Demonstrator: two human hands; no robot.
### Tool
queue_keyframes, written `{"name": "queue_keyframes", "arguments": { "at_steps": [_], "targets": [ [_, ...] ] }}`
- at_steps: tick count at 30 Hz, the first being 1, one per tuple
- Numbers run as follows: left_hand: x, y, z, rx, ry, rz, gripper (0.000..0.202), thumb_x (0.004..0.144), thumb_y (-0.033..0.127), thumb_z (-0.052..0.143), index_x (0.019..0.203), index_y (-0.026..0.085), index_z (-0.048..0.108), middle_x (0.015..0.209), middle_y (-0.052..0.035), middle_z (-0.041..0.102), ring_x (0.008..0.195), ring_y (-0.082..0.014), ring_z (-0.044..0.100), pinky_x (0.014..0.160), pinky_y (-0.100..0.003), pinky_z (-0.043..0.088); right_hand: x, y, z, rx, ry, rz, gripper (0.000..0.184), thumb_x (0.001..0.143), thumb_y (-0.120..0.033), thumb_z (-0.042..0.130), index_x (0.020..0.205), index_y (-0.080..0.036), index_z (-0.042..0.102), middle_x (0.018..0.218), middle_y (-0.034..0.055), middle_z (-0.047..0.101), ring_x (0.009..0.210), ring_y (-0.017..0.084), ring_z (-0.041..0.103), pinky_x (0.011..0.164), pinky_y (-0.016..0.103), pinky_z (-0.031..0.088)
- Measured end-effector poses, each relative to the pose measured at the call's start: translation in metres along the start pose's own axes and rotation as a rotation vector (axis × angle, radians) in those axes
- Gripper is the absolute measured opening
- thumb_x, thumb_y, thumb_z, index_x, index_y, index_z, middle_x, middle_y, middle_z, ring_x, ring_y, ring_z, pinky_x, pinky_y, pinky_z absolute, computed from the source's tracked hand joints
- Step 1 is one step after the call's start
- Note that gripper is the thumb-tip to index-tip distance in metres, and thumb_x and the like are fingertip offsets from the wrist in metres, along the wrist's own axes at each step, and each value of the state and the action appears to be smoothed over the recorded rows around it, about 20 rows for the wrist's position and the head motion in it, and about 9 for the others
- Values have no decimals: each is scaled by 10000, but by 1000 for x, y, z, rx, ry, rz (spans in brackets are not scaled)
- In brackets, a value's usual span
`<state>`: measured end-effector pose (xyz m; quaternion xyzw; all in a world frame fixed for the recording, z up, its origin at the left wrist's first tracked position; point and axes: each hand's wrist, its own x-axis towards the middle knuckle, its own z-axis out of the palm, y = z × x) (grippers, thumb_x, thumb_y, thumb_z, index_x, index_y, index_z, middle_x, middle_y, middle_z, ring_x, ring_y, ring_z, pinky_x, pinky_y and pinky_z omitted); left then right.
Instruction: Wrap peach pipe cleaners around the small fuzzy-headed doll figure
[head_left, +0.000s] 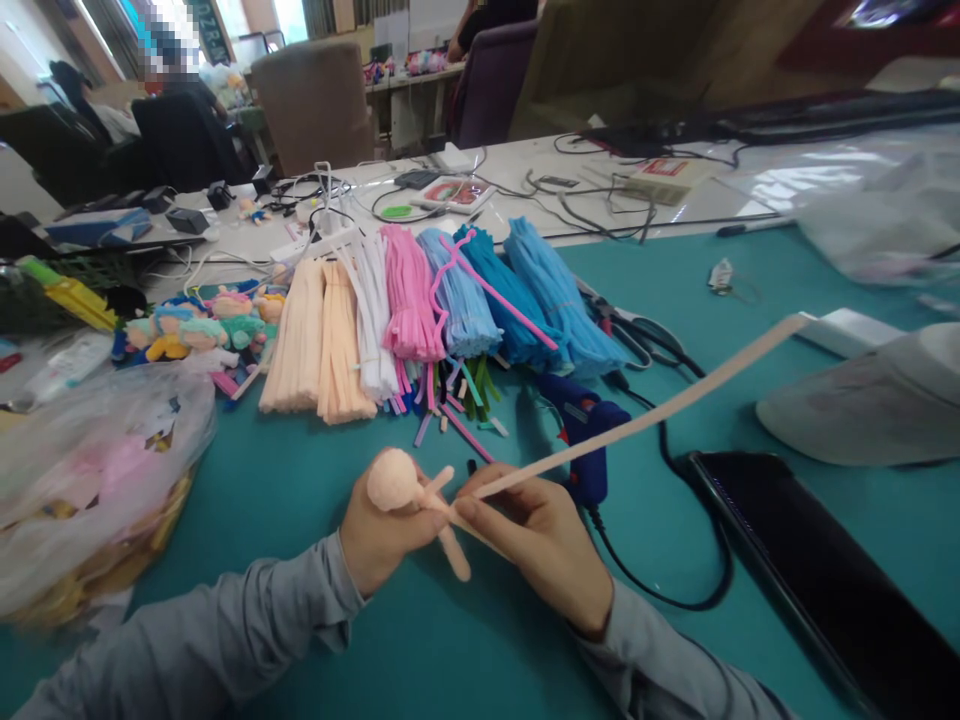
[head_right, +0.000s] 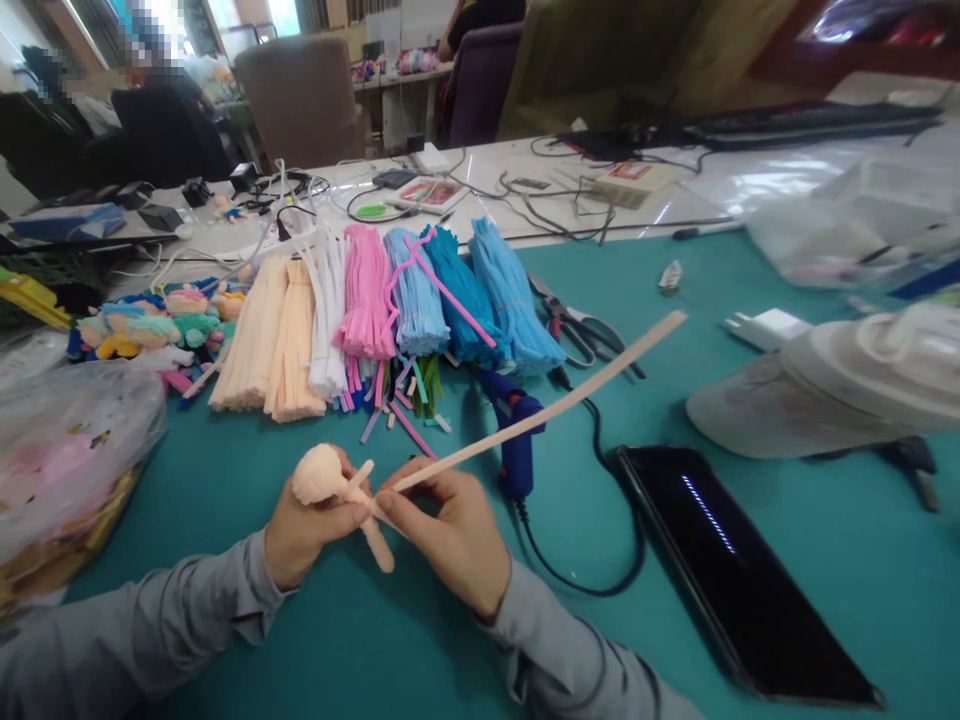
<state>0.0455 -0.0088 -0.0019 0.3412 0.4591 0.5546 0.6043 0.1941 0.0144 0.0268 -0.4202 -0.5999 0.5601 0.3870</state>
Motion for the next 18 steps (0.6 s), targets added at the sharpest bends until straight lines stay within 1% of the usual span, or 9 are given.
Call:
{"name": "queue_keyframes", "arguments": {
  "at_steps": [4,8,13,18],
  "targets": [
    [1,0,-1,-37,-33,-2,329,489,200,787,672,160,517,571,29,585,548,-105,529,554,-225,447,2,1,-1,15,-23,27,239,702,-367,664,616,-152,605,580,6,561,542,120,512,511,228,416],
    [2,2,-1,-20,-55,-13,315,483,184,785,666,158,529,577,24,601,554,-113,548,564,-233,454,4,1,-3,31,-49,34,226,698,-353,665,618,-154,595,561,-5,537,513,105,476,473,218,382],
    [4,6,0,-17,-35,-14,323,437,165,790,631,158,531,551,32,590,551,-123,565,580,-247,467,7,1,-3,54,-75,40,216,680,-331,668,600,-155,572,541,-19,517,501,95,451,464,213,354],
    [7,6,1,-9,-9,-7,308,426,151,783,609,154,535,540,30,598,537,-120,564,600,-257,477,10,3,-2,53,-78,46,221,666,-336,670,597,-154,564,531,-28,500,493,88,431,452,209,327]
  ]
}}
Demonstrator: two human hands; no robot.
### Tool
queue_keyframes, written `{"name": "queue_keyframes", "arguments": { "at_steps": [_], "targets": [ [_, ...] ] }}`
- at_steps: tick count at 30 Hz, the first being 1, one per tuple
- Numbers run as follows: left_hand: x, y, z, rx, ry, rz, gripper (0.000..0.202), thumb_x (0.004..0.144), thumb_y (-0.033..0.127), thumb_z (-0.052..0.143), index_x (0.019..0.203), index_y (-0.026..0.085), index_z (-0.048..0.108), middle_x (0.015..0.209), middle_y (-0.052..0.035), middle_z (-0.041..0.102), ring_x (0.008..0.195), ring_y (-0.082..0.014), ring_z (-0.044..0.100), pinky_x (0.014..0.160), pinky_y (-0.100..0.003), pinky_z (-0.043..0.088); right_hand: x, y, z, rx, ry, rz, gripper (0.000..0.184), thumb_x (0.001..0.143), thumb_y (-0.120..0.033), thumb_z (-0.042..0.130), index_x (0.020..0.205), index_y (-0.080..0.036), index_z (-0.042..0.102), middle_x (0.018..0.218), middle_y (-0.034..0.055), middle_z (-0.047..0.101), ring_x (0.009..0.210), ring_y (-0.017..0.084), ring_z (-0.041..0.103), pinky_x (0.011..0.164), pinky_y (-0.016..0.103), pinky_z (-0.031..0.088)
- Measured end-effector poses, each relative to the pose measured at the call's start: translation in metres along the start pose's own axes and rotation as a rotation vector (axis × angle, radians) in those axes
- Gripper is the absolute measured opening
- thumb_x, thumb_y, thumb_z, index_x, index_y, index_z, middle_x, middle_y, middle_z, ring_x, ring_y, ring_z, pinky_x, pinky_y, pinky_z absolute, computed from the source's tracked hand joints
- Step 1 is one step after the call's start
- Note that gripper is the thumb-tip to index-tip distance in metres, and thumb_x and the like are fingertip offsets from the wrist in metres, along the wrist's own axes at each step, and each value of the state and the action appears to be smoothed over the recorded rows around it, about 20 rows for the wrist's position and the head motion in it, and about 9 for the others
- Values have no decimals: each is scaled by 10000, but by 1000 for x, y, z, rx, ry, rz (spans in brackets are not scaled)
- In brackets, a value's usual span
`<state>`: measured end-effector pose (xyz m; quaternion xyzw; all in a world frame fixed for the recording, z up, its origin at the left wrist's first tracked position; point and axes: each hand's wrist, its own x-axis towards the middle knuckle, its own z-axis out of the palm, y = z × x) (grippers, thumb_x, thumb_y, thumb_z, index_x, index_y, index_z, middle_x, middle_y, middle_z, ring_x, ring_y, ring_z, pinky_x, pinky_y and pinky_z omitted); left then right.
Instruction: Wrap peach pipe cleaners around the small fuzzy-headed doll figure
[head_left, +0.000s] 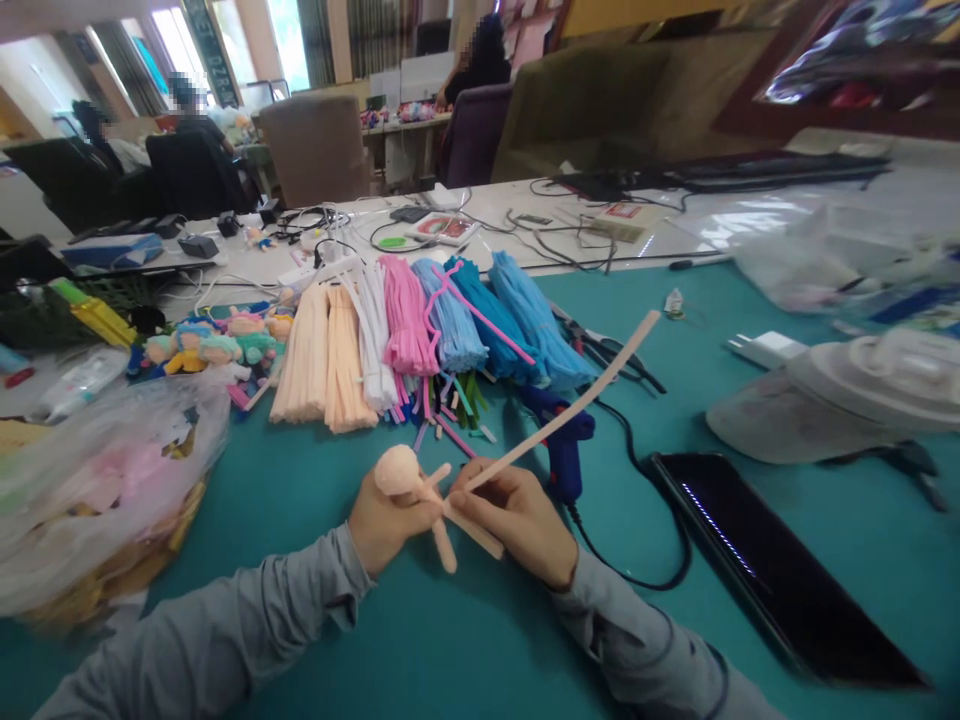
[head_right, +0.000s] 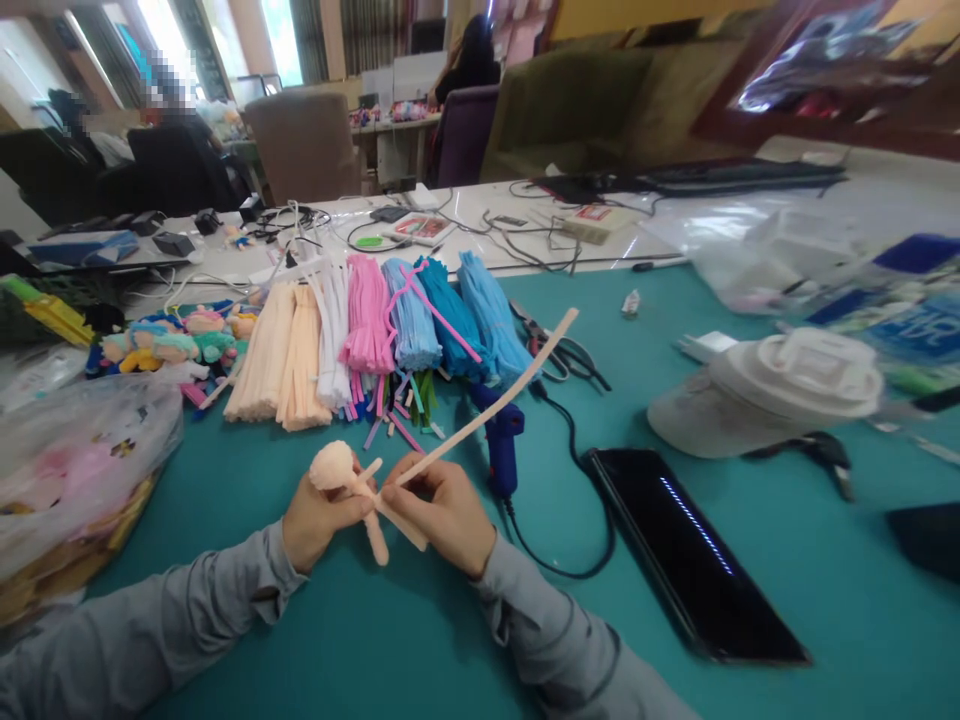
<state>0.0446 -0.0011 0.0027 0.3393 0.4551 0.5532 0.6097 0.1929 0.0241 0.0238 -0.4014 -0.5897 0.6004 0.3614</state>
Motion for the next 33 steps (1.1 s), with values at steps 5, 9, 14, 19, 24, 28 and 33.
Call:
{"name": "queue_keyframes", "arguments": {
  "at_steps": [5,9,14,19,24,28,33],
  "targets": [
    [2,1,2,14,46,-16,338,384,145,785,605,154,530,521,45,574,512,-113,546,563,-244,456,1,1,0,6,7,2,249,646,-365,681,601,-151,561,533,-30,495,493,85,422,454,210,316],
    [2,2,3,-10,62,-25,331,382,121,766,607,151,525,513,51,569,510,-110,546,552,-241,458,2,0,0,-4,6,-6,275,638,-384,691,591,-151,550,531,-30,495,500,87,429,460,209,323],
    [2,0,2,-22,46,-18,340,390,128,768,635,148,533,525,51,584,524,-115,562,568,-250,472,3,0,0,-2,-7,-6,324,643,-439,694,600,-153,547,535,-30,499,495,86,429,456,207,329],
    [2,0,1,-30,40,-11,344,398,135,778,635,146,529,525,51,594,518,-111,564,566,-251,472,2,0,-1,2,-26,1,353,649,-478,687,608,-150,565,554,-24,511,509,91,448,485,218,362],
    [1,0,1,-31,45,-23,343,396,135,779,634,145,532,527,49,601,520,-113,566,563,-254,482,1,1,-1,18,-30,7,348,651,-477,684,623,-153,563,562,-23,521,513,96,460,485,222,361],
    [2,-6,-2,-17,46,10,329,422,107,765,659,144,540,538,57,594,541,-108,564,563,-236,478,1,2,-1,20,-14,-4,326,650,-449,685,616,-149,562,559,-28,511,512,91,451,489,218,348],
    [3,-11,-6,19,18,48,286,476,106,754,669,144,546,563,42,606,550,-113,575,587,-237,480,1,3,0,17,4,-11,308,640,-424,687,617,-144,558,558,-28,514,516,90,451,491,213,339]
  ]
}}
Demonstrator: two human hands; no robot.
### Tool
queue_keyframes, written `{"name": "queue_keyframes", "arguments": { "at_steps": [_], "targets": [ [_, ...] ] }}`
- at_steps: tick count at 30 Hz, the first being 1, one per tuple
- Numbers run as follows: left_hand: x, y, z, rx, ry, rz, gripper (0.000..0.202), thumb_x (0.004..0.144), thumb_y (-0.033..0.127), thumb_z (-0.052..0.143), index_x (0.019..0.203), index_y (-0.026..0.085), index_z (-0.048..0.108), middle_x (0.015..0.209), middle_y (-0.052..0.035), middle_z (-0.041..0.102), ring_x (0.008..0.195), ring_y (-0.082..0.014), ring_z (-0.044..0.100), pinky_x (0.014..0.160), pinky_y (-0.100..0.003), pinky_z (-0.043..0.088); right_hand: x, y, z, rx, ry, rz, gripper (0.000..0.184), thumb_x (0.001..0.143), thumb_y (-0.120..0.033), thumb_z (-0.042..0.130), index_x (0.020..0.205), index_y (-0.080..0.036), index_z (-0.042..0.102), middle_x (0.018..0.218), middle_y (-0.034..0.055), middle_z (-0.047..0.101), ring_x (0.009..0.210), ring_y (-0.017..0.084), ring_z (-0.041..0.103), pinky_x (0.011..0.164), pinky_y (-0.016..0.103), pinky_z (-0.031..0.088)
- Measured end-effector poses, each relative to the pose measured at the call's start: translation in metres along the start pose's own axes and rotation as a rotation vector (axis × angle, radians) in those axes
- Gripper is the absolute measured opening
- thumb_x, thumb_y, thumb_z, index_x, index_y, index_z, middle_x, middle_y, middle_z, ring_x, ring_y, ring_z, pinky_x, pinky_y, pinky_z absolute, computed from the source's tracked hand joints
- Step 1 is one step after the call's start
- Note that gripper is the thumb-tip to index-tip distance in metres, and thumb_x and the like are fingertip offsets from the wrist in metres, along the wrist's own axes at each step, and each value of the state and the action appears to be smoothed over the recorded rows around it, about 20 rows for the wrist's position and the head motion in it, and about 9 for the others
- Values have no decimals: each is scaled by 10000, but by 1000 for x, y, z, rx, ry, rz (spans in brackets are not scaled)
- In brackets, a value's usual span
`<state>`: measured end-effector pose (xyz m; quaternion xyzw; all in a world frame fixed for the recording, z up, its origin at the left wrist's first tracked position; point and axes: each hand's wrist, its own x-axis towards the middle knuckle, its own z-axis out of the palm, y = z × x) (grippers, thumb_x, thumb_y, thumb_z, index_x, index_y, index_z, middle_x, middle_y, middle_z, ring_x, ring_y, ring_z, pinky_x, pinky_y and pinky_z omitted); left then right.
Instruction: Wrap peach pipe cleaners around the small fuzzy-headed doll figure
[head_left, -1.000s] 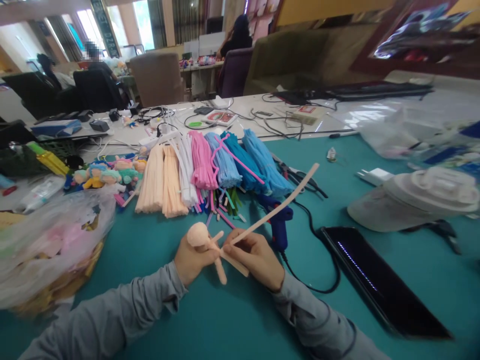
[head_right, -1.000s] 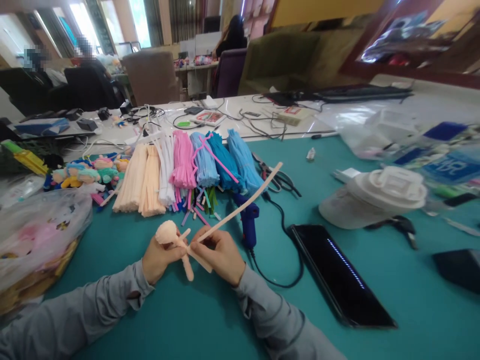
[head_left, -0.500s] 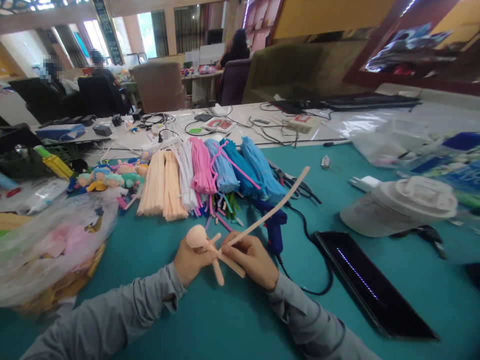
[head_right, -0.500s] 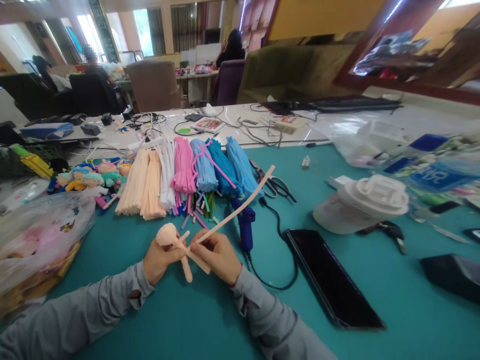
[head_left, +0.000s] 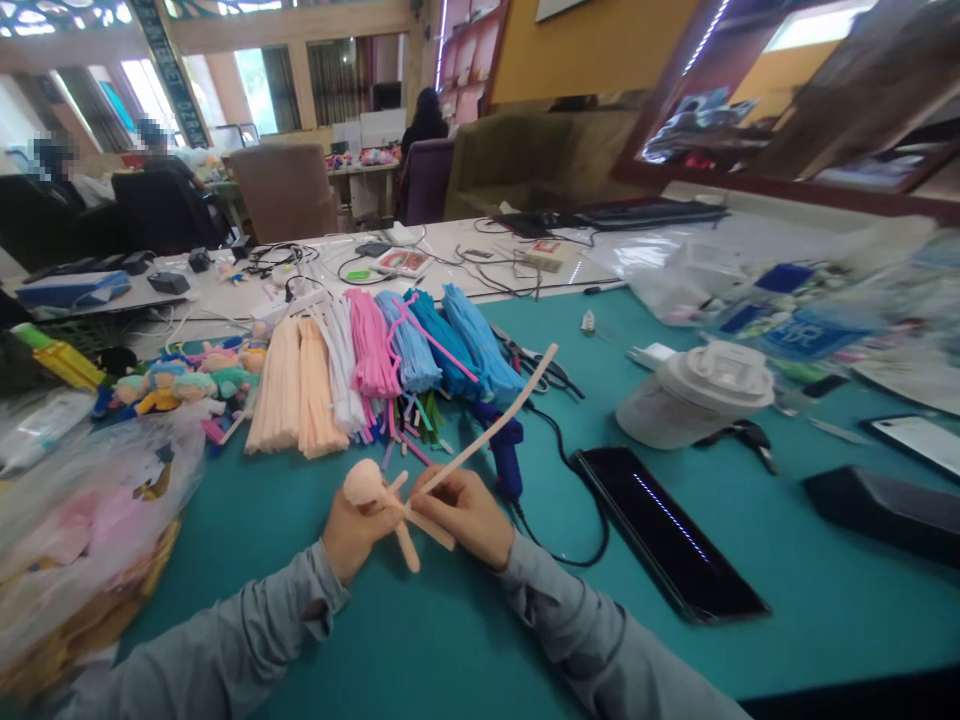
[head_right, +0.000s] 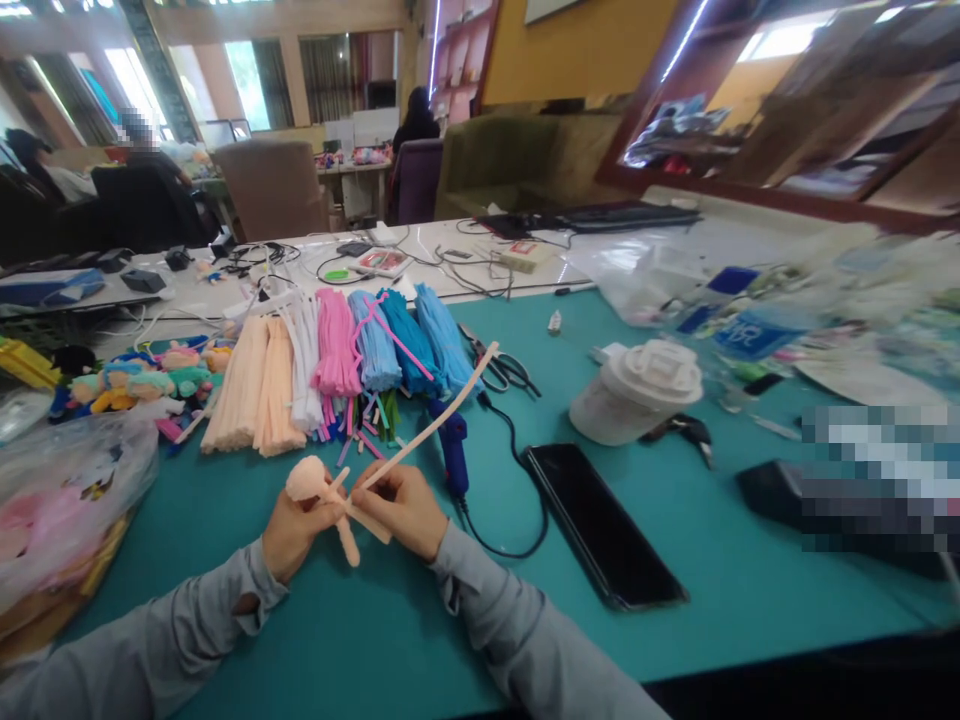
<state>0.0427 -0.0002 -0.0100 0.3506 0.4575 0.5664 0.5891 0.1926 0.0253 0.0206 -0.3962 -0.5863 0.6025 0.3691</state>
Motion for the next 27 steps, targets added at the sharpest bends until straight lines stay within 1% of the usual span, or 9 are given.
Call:
{"name": "queue_keyframes", "arguments": {
  "at_steps": [8,12,15,21,27],
  "targets": [
    [-2,2,3,-10,20,-21,323,440,126,778,661,154,544,562,28,614,549,-134,588,579,-253,484,0,3,1,11,14,0,289,630,-393,696,597,-142,558,527,-37,502,492,79,434,475,202,330],
    [-2,0,2,-15,-22,-25,315,463,137,776,671,161,540,577,26,615,555,-130,585,579,-249,483,0,4,0,43,17,17,285,621,-381,703,589,-147,545,529,-39,507,496,78,439,468,196,335],
    [-2,0,1,-30,-37,-28,325,468,158,783,677,163,534,579,27,604,554,-126,577,571,-244,478,1,3,0,87,0,40,291,613,-393,705,596,-153,542,546,-39,524,505,84,464,487,206,366],
    [-2,3,2,-94,-80,-38,384,454,239,813,699,155,530,575,35,582,556,-111,555,566,-238,468,3,3,0,174,-40,92,293,607,-393,712,609,-157,539,554,-46,524,513,82,470,510,212,379],
    [-2,3,1,-85,-136,-50,393,462,318,808,682,159,524,580,26,577,563,-122,553,578,-259,460,4,4,0,205,-63,132,315,591,-407,729,599,-159,534,553,-40,544,510,88,486,522,224,391]
  ]
}}
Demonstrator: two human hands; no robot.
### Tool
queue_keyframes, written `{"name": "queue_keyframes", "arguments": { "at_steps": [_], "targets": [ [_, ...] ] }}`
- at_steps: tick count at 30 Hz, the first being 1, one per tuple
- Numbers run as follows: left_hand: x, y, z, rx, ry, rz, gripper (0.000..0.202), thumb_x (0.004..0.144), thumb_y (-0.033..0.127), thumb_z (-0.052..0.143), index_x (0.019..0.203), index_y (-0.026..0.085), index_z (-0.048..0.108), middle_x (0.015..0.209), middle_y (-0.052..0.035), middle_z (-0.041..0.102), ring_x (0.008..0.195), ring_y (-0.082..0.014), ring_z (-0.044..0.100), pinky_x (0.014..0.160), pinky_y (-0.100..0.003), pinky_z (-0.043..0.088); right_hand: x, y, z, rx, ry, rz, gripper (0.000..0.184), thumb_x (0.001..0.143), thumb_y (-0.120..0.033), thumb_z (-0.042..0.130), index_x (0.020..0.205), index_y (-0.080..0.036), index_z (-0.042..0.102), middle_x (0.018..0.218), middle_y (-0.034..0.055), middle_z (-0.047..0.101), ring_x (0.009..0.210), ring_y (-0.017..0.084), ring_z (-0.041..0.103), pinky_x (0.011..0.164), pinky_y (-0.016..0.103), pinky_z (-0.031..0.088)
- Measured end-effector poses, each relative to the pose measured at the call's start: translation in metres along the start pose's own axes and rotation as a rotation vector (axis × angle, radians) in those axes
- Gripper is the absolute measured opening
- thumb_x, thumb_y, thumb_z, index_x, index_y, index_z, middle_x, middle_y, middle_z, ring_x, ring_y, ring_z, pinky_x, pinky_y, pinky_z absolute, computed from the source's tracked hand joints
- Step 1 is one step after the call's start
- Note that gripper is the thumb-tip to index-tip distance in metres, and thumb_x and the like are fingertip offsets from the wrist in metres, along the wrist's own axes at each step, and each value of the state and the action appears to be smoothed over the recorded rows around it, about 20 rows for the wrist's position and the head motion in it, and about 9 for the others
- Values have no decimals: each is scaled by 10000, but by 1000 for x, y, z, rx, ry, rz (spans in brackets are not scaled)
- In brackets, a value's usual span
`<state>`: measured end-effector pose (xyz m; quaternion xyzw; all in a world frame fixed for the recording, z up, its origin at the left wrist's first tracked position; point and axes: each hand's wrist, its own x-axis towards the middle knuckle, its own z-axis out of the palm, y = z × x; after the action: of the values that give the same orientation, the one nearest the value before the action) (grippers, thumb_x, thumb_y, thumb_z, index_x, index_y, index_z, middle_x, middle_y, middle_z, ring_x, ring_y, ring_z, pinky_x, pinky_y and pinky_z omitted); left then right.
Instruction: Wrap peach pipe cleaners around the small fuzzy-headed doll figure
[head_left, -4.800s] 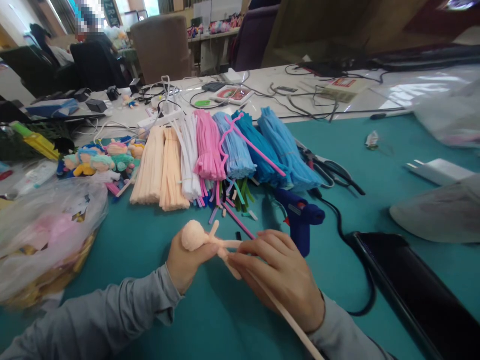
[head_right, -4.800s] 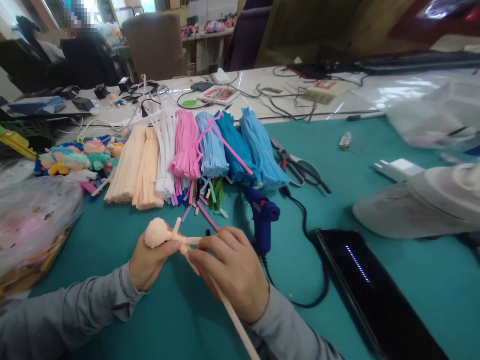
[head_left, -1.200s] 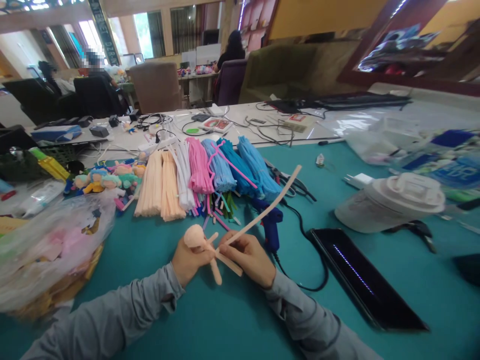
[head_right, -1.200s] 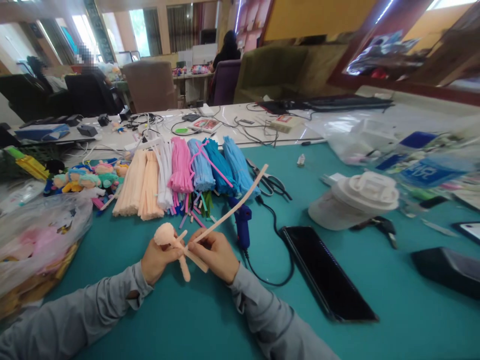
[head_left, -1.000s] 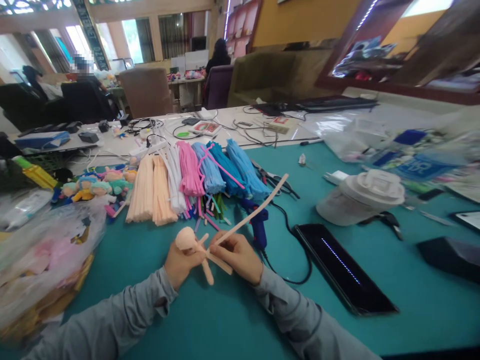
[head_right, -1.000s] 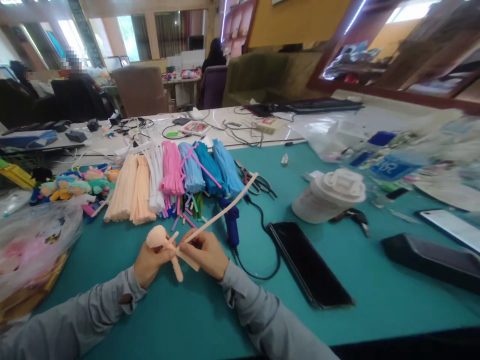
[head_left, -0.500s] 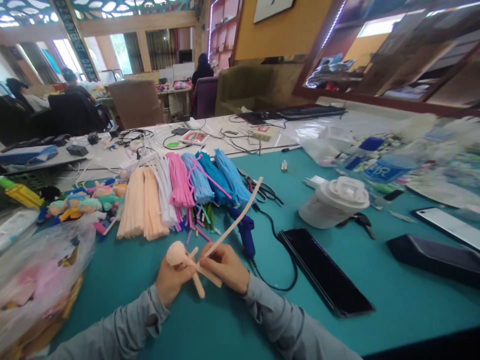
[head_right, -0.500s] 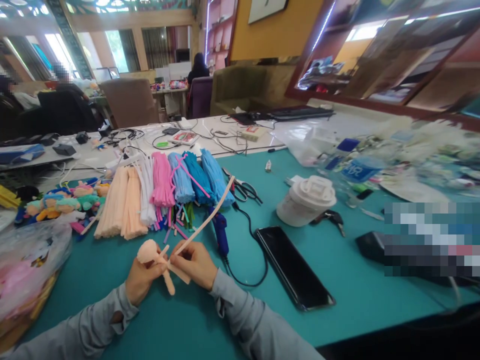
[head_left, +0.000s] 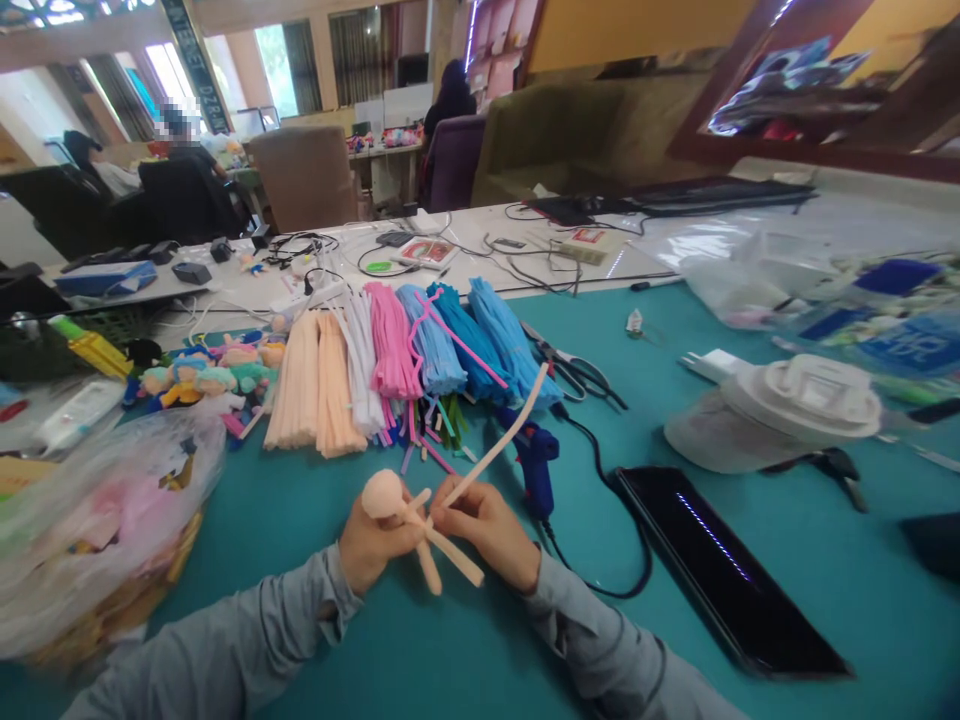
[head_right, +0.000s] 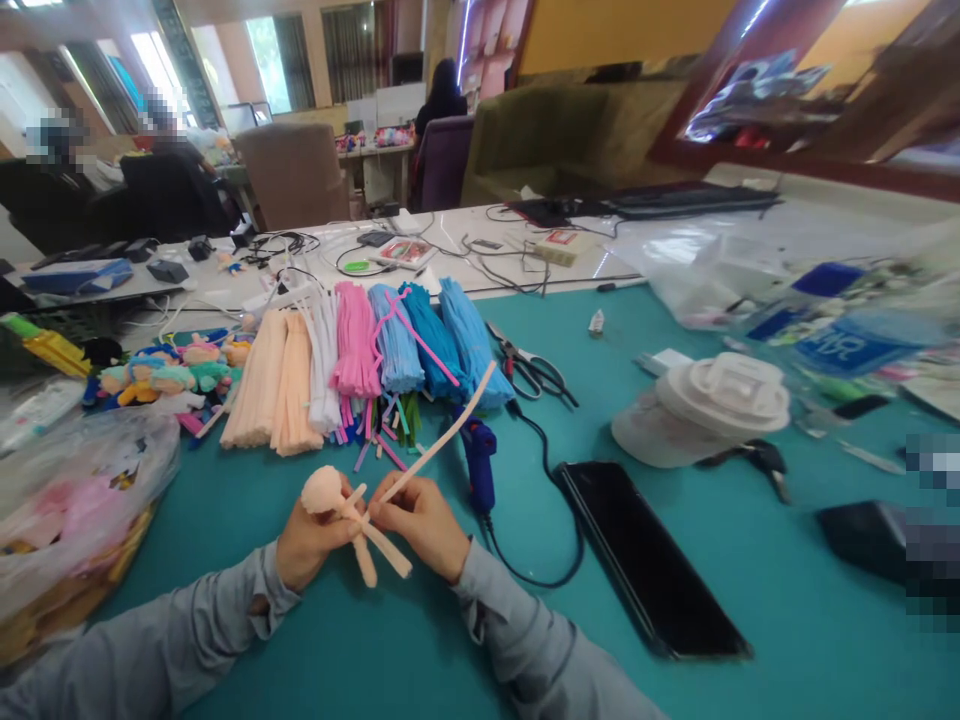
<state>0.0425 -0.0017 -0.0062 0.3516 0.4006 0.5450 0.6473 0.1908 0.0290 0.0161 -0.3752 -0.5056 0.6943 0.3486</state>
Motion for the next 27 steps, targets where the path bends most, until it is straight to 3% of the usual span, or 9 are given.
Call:
{"name": "queue_keyframes", "arguments": {
  "at_steps": [6,15,22,27],
  "targets": [
    [0,-1,-2,46,-7,6,372,479,316,799,682,155,532,578,24,577,558,-119,538,572,-256,439,0,0,0,-16,-1,12,322,587,-387,740,562,-159,513,535,-46,535,497,81,467,499,210,361],
    [1,11,10,-160,-37,-126,432,396,282,847,691,143,564,564,32,590,536,-107,551,564,-249,442,1,0,-2,22,35,-12,369,595,-449,741,606,-160,513,537,-58,504,489,71,450,490,204,353],
    [1,8,8,-193,-108,-186,426,387,272,855,676,143,571,554,24,606,506,-116,572,541,-261,468,-2,-1,1,69,-51,-2,386,613,-472,730,619,-165,496,569,-34,574,502,98,549,511,229,433],
    [0,4,7,-118,-79,-174,388,400,291,848,579,134,542,498,20,577,469,-131,570,506,-274,465,-2,1,2,44,-73,-25,368,628,-462,724,646,-169,501,569,-25,597,503,110,575,507,234,460]
  ]
}}
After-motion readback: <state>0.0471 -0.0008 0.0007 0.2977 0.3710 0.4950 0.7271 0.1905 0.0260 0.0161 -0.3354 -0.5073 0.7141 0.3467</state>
